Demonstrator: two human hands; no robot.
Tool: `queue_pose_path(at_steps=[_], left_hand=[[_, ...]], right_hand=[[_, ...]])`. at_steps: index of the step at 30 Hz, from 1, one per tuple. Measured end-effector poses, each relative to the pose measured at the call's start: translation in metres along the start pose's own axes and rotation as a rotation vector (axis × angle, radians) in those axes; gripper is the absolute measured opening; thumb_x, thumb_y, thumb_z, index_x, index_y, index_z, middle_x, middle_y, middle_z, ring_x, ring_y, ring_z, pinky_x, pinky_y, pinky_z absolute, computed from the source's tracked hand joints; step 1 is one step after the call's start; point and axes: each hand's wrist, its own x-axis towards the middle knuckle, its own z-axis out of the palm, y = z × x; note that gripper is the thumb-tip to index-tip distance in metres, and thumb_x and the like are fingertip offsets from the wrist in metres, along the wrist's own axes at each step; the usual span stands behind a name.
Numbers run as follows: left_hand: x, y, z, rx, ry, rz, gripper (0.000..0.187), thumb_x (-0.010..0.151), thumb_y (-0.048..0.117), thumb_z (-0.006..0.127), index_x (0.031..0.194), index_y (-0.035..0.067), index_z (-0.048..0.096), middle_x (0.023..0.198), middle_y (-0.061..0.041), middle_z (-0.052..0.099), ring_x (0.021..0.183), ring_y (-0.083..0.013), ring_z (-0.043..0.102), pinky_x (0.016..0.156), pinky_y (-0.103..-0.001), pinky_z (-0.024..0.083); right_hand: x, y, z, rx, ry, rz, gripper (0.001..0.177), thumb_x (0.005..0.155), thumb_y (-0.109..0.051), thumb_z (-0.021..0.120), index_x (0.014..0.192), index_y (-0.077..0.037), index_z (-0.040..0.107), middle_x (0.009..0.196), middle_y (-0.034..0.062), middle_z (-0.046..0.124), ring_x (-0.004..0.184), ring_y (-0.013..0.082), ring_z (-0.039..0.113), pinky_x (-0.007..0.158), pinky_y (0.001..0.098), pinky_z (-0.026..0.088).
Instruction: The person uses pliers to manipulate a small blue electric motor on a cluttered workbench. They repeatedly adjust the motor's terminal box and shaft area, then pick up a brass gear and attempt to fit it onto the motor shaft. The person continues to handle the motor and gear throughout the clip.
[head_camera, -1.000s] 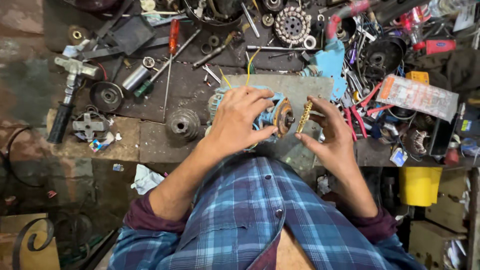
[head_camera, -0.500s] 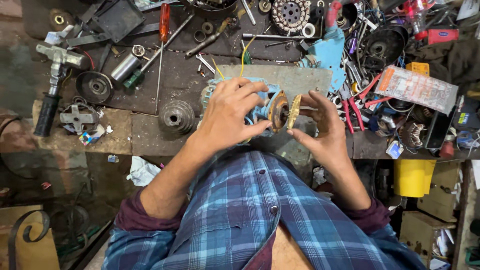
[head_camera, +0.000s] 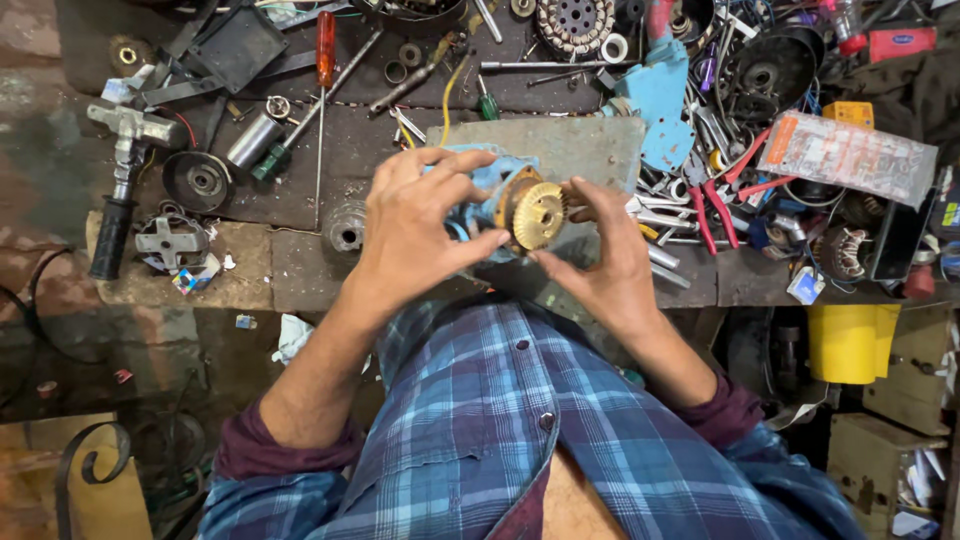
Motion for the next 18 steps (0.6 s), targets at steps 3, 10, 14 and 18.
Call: queue_pose_path(at_steps=[3, 10, 14, 18], left_hand=[[-0.003, -0.01, -0.004, -0.001, 0.035, 0.023, 0.037, 0.076, 0.036, 0.088, 0.094, 0.009, 0.07, 0.135, -0.002, 0.068, 0.125, -0.0312, 0.058, 0.107, -0.049, 0.04], [-0.013, -0.034, -0.011, -0.081, 0.055, 0.071, 0.038, 0.077, 0.033, 0.088, 0.1, 0.008, 0.069, 0.138, -0.005, 0.066, 0.125, -0.0306, 0.058, 0.111, -0.048, 0.04], [-0.016, -0.039, -0.012, -0.113, 0.064, 0.064, 0.038, 0.077, 0.033, 0.088, 0.1, 0.008, 0.069, 0.138, -0.004, 0.066, 0.124, -0.0299, 0.059, 0.11, -0.048, 0.04], [-0.014, -0.043, -0.014, -0.12, 0.065, 0.072, 0.036, 0.077, 0.031, 0.088, 0.099, 0.009, 0.069, 0.137, -0.004, 0.066, 0.124, -0.03, 0.059, 0.11, -0.048, 0.039]], right_hand=[[0.002, -0.007, 0.003, -0.016, 0.029, -0.003, 0.09, 0.075, -0.015, 0.095, 0.149, -0.002, 0.045, 0.132, 0.0155, 0.061, 0.11, 0.0276, 0.065, 0.096, 0.0401, 0.055], [0.013, -0.034, 0.02, -0.144, 0.074, -0.055, 0.092, 0.079, -0.032, 0.094, 0.15, -0.001, 0.045, 0.122, 0.0176, 0.059, 0.106, 0.0333, 0.061, 0.089, 0.0436, 0.05], [0.025, -0.044, 0.025, -0.244, 0.07, -0.035, 0.091, 0.083, -0.038, 0.091, 0.152, 0.0, 0.045, 0.121, 0.0198, 0.058, 0.107, 0.0356, 0.058, 0.086, 0.0458, 0.046], [0.032, -0.05, 0.027, -0.279, 0.026, -0.075, 0.083, 0.084, -0.037, 0.09, 0.147, 0.001, 0.051, 0.118, 0.0182, 0.057, 0.107, 0.0359, 0.056, 0.088, 0.0473, 0.045]])
